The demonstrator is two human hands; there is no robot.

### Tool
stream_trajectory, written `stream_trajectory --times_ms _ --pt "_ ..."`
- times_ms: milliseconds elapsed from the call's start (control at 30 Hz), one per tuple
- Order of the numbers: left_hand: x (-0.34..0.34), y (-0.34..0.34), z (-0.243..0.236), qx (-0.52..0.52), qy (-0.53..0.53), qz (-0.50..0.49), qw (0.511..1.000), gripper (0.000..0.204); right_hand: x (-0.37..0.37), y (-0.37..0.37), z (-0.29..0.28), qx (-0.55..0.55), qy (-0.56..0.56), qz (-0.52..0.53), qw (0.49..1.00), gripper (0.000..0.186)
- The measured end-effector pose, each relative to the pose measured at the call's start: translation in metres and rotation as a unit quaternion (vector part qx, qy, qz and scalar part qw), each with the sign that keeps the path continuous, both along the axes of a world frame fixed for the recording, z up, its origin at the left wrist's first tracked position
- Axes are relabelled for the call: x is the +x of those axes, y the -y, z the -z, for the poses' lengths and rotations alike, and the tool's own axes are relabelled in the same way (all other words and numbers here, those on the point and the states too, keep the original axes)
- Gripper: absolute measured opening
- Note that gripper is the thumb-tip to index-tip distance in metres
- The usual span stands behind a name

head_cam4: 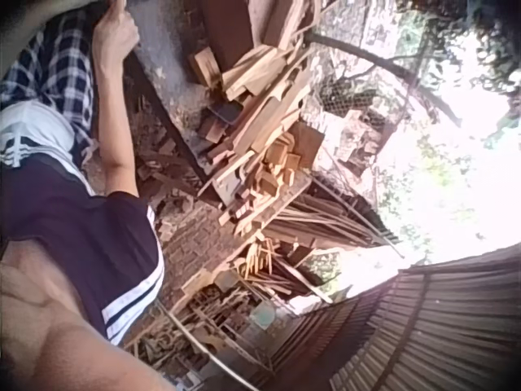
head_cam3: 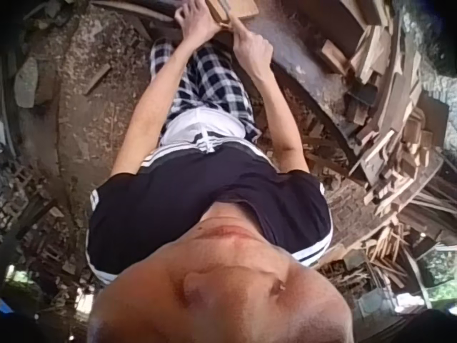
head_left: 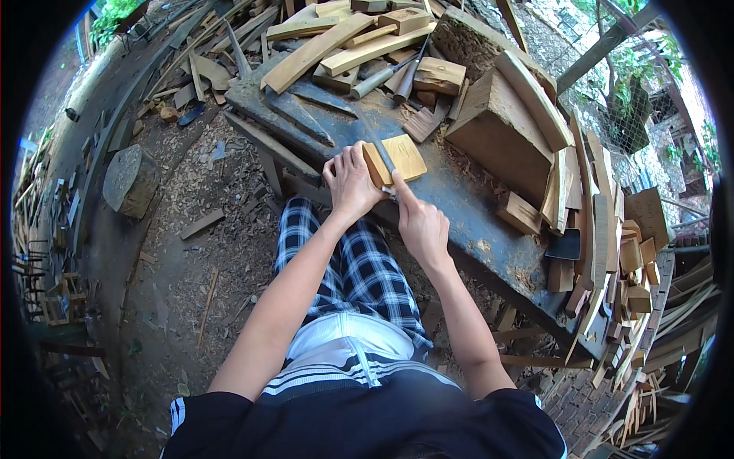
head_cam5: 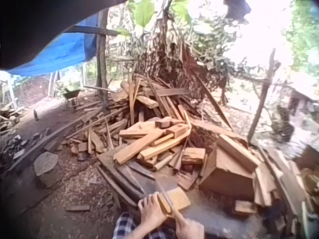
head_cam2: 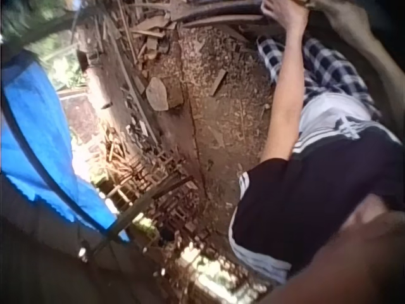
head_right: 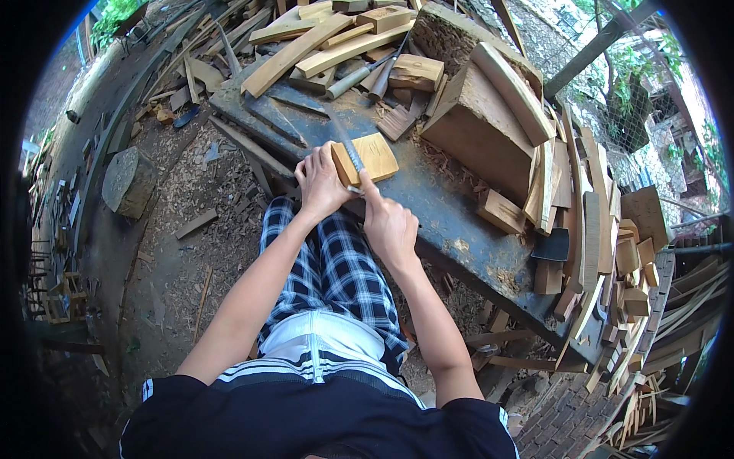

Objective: The person selects a piece of wood and uses a small hand saw to cut a notch into it.

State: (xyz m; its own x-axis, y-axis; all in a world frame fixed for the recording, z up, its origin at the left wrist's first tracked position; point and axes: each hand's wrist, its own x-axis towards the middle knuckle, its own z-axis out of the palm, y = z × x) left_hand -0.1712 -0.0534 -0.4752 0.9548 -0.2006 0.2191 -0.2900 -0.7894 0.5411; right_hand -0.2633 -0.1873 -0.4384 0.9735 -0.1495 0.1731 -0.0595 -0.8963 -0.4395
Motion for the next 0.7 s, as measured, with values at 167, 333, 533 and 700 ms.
stream_trajectory --times_ms 167,333,533,700 --pt "0.002 -0.004 -0.005 -0.001 -0.018 0.010 1.000 0.115 0.022 0.028 0.005 -0.039 0.024 0.033 0.998 0.042" --pt "0.001 0.001 0.000 0.017 -0.031 0.012 0.999 0.116 0.025 0.026 0.009 -0.032 0.011 0.075 0.997 0.043" --pt "0.001 -0.003 -0.008 0.015 -0.026 0.016 0.999 0.118 0.009 0.028 0.010 -0.042 0.007 0.042 0.998 0.044" --pt "0.005 0.001 -0.009 0.031 -0.046 0.011 0.998 0.119 0.028 0.044 0.015 -0.004 -0.035 0.086 0.996 0.039"
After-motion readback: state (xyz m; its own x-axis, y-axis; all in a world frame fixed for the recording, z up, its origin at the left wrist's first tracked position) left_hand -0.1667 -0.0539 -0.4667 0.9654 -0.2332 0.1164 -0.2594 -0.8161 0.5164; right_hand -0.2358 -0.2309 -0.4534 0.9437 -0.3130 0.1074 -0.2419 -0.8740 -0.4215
